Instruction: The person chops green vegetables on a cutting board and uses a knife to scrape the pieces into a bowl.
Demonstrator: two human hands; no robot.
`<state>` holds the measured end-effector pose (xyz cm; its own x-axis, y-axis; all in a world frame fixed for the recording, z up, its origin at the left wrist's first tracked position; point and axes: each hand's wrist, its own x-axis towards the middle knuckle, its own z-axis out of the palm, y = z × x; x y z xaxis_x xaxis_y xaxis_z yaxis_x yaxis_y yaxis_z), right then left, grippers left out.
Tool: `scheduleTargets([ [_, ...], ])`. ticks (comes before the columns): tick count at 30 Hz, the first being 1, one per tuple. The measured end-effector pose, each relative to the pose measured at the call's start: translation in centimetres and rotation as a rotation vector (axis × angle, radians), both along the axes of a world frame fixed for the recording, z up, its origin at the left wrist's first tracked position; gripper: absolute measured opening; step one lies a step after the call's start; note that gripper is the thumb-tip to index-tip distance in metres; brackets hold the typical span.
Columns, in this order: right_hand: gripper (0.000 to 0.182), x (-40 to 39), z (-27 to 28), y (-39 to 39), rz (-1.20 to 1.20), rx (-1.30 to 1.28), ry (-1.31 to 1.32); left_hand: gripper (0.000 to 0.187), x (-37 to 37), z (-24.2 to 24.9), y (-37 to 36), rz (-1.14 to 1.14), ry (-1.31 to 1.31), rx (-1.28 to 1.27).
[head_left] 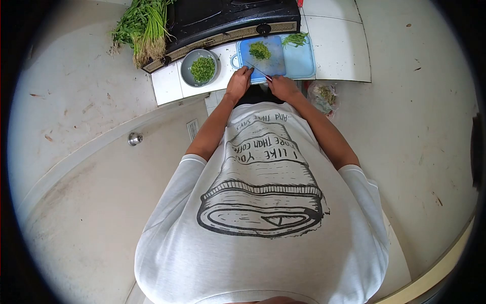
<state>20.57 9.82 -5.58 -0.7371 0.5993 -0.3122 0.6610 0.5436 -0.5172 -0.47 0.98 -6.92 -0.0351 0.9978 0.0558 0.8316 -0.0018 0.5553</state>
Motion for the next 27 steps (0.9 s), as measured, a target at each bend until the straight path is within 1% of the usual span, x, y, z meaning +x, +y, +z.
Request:
scheduleTargets([
  [2, 0.044, 0.8, 0.6, -0.2, -0.004, -0.005, -0.014, 0.042, -0.4, -0.1, 0.1, -0.067, 0.030, -0.017],
  [5, 0.044, 2.2, 1.4, -0.7, -0.010, 0.000, -0.025, 0.043, -0.7, -0.1, 0.1, -0.095, 0.016, -0.010],
  [9, 0.045, 4.0, 0.1, -0.6, -0.036, 0.024, 0.005, 0.041, -1.0, -0.1, 0.3, -0.090, -0.046, -0.042],
  [10, 0.045, 3.9, 0.3, -0.4, -0.032, 0.031, 0.000, 0.039, -1.2, -0.1, 0.4, -0.094, -0.056, -0.034],
  [12, 0.045, 4.3, 0.6, 0.2, -0.069, -0.084, -0.138, 0.037, -1.5, -0.1, 0.6, -0.089, -0.075, -0.019],
  [13, 0.045, 4.2, 0.4, 0.1, -0.059, -0.073, -0.150, 0.034, -2.0, -0.1, 0.7, -0.108, -0.112, -0.022],
  [15, 0.040, 3.9, 0.6, -0.1, -0.132, -0.051, -0.024, 0.032, -2.5, 0.0, 1.0, -0.113, -0.164, -0.008],
  [16, 0.036, 3.8, 1.0, -0.1, -0.121, -0.099, -0.038, 0.029, -2.8, 0.1, 1.2, -0.125, -0.179, -0.028],
  [17, 0.036, 3.6, 1.3, -0.2, -0.106, -0.088, -0.054, 0.026, -3.0, 0.0, 1.4, -0.137, -0.195, -0.050],
  [18, 0.036, 3.3, 1.5, -0.4, -0.124, -0.062, -0.049, 0.020, -3.2, -0.2, 1.5, -0.147, -0.236, -0.019],
  [21, 0.036, 2.7, 1.4, -0.5, -0.143, -0.074, -0.045, 0.016, -3.2, -1.1, 2.0, -0.159, -0.216, 0.036],
  [23, 0.042, 2.4, 1.1, -0.9, -0.118, -0.029, -0.051, 0.015, -2.9, -1.3, 1.4, -0.102, -0.239, 0.031],
  [25, 0.041, 1.7, 0.9, -1.1, -0.094, -0.004, -0.080, 0.015, -2.8, -1.0, 1.1, -0.041, -0.253, 0.031],
  [27, 0.041, 1.0, 1.0, -1.4, -0.060, -0.005, -0.102, 0.015, -3.0, -0.7, 0.0, 0.110, -0.360, 0.088],
])
